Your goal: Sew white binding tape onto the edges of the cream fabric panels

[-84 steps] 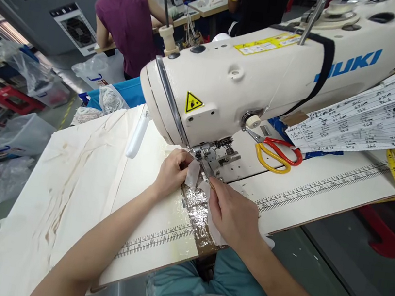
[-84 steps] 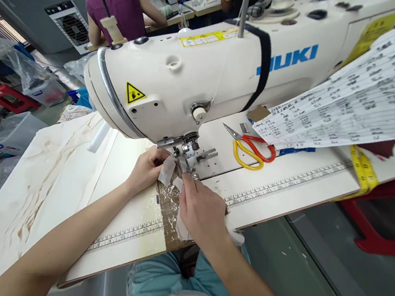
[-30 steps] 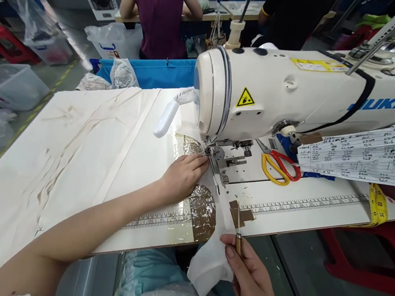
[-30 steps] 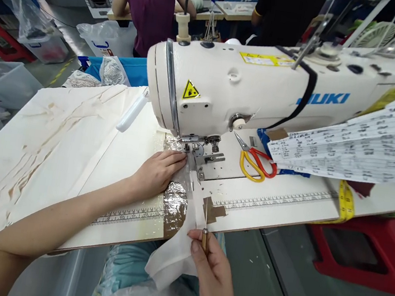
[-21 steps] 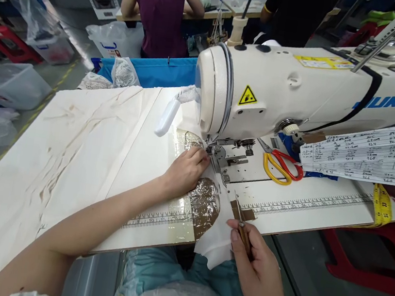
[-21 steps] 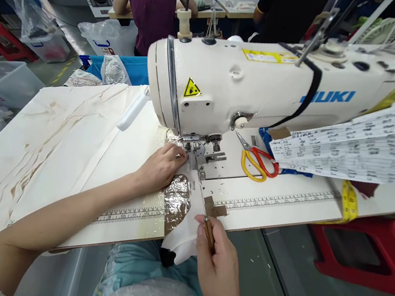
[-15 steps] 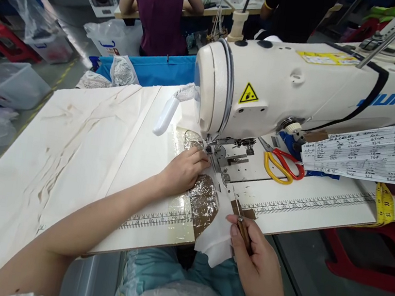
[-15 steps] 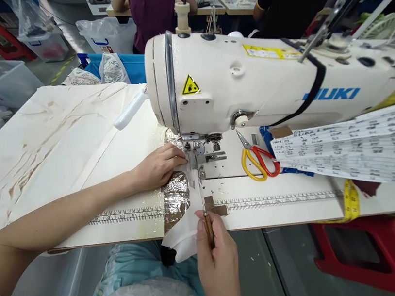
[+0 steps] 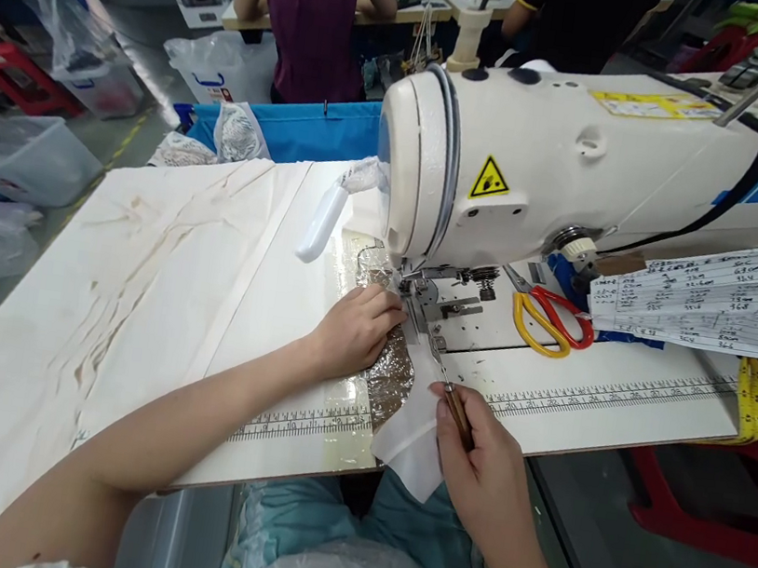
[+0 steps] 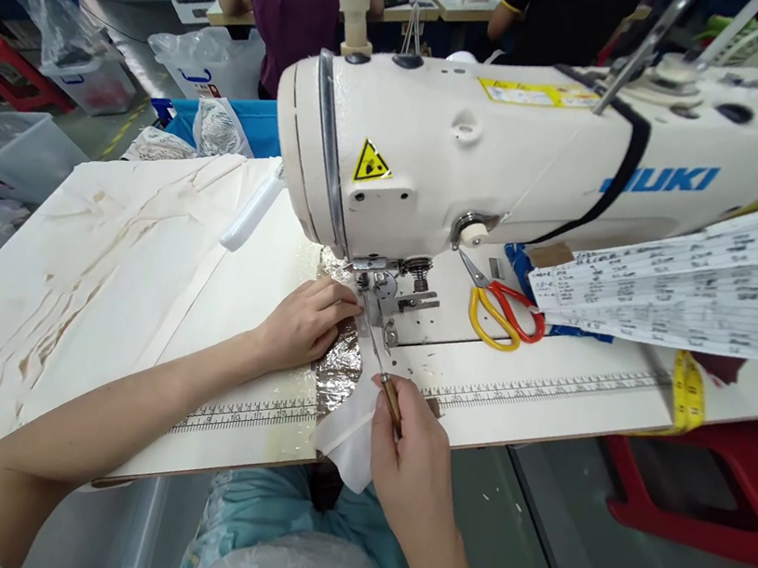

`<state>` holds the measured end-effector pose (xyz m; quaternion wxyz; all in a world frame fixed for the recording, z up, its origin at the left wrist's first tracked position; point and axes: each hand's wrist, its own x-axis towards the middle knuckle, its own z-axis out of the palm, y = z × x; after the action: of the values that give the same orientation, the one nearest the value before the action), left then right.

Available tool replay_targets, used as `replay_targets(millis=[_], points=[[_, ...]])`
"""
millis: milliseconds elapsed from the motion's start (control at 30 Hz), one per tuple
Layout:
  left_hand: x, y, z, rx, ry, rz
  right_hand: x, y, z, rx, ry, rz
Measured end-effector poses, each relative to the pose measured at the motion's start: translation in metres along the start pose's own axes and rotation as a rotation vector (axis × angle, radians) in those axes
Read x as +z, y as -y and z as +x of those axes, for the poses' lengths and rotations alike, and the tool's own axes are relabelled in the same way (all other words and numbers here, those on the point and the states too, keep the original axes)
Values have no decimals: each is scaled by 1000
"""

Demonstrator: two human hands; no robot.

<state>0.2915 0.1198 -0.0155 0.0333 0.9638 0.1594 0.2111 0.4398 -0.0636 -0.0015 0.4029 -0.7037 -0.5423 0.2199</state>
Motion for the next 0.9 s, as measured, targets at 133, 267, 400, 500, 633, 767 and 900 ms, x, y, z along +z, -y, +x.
replay_targets(millis=[133, 267, 400, 500, 633, 767, 900], points=[[-1, -1, 0, -34, 14, 72, 3, 0, 10, -20, 8, 4], [-1, -2, 0, -58, -52, 74, 5, 2, 19, -27, 15, 0], [-3, -5, 0, 10, -9, 7, 6, 2, 23, -34, 15, -11], [-4, -7, 0, 15, 46, 49, 7, 2, 25, -24, 11, -8], [-3, -9, 0, -3, 54, 108, 8, 4, 31, -16, 0, -5], [-2, -10, 2, -35, 56, 156, 7, 5, 34, -29, 5, -13], [-1, -11, 3, -99, 99, 189, 8, 4, 30, -72, 10, -60]])
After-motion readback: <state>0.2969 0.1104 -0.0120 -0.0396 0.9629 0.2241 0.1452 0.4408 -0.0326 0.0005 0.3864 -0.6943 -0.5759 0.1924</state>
